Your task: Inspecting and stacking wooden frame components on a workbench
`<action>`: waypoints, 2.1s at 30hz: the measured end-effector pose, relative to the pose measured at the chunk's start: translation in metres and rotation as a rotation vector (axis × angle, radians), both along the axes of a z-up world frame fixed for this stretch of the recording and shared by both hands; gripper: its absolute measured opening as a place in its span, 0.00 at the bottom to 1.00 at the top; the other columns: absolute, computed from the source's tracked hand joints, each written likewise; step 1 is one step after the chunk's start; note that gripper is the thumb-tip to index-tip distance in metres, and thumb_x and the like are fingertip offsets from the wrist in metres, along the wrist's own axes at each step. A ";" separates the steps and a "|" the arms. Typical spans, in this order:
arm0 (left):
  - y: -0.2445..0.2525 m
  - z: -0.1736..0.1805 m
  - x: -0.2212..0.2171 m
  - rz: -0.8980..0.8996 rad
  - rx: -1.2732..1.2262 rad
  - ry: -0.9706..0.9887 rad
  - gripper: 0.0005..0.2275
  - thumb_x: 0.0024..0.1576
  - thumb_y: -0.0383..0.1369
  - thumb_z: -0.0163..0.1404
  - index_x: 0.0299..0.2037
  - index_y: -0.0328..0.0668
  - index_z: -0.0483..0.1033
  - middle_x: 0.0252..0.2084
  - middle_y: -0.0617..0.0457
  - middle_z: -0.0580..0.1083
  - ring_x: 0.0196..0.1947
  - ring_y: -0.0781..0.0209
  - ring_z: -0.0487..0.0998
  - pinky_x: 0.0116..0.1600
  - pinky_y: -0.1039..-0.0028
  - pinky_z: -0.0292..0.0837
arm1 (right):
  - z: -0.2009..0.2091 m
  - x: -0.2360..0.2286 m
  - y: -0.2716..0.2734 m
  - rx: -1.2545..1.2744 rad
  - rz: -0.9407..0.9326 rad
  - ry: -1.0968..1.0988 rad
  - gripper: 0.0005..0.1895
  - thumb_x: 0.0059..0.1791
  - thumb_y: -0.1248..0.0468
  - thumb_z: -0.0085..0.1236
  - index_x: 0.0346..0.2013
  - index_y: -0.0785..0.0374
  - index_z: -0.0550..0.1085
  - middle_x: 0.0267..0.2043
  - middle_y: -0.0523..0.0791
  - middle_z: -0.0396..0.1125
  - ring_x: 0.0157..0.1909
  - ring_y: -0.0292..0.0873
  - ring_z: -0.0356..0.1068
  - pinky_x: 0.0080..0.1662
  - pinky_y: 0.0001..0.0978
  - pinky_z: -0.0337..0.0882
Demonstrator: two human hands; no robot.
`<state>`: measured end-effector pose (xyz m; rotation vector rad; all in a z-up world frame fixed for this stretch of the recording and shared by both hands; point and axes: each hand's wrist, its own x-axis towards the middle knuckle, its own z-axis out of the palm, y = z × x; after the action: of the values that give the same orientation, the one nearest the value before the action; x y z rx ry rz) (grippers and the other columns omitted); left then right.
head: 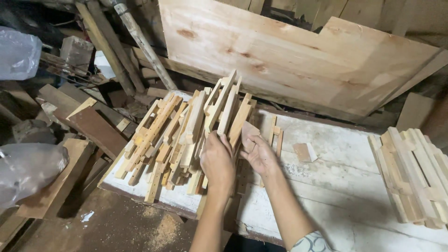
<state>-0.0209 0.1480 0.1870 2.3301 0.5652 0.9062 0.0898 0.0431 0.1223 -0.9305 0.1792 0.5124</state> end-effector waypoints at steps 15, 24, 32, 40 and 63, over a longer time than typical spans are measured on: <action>0.000 0.008 -0.018 0.053 0.152 0.053 0.19 0.64 0.40 0.46 0.59 0.33 0.68 0.54 0.38 0.76 0.48 0.42 0.79 0.43 0.54 0.76 | 0.029 -0.007 -0.021 0.045 0.154 -0.065 0.03 0.51 0.68 0.57 0.37 0.57 0.74 0.42 0.48 0.76 0.44 0.49 0.77 0.52 0.53 0.77; 0.001 -0.003 -0.019 0.002 0.143 0.138 0.25 0.57 0.31 0.55 0.66 0.36 0.65 0.53 0.36 0.77 0.49 0.42 0.80 0.49 0.49 0.78 | 0.037 -0.055 -0.073 -0.124 -0.196 0.006 0.28 0.48 0.68 0.54 0.59 0.59 0.54 0.68 0.48 0.59 0.64 0.48 0.65 0.59 0.59 0.69; -0.019 -0.054 -0.011 0.125 0.575 0.214 0.36 0.44 0.23 0.61 0.64 0.70 0.70 0.63 0.56 0.75 0.71 0.48 0.64 0.76 0.41 0.43 | 0.000 -0.083 -0.137 -0.210 -0.271 0.054 0.55 0.48 0.68 0.54 0.76 0.58 0.27 0.80 0.53 0.44 0.68 0.54 0.65 0.61 0.58 0.70; -0.068 -0.117 0.002 -0.138 0.515 0.083 0.43 0.39 0.09 0.45 0.70 0.51 0.60 0.70 0.41 0.65 0.74 0.42 0.58 0.79 0.44 0.39 | -0.037 -0.067 -0.165 -0.186 -0.238 0.066 0.06 0.50 0.69 0.55 0.43 0.64 0.73 0.57 0.52 0.73 0.55 0.54 0.73 0.59 0.64 0.69; -0.152 -0.117 -0.032 -0.553 -1.192 0.322 0.35 0.45 0.54 0.58 0.64 0.49 0.73 0.58 0.48 0.82 0.60 0.56 0.81 0.64 0.67 0.78 | -0.026 -0.083 -0.195 -0.237 -0.745 0.180 0.23 0.50 0.71 0.49 0.61 0.75 0.68 0.61 0.55 0.68 0.61 0.63 0.68 0.59 0.67 0.70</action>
<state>-0.0534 -0.0043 0.0700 1.3655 0.3730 -0.1200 0.0064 -0.1518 0.0967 -0.9678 0.7289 -0.1226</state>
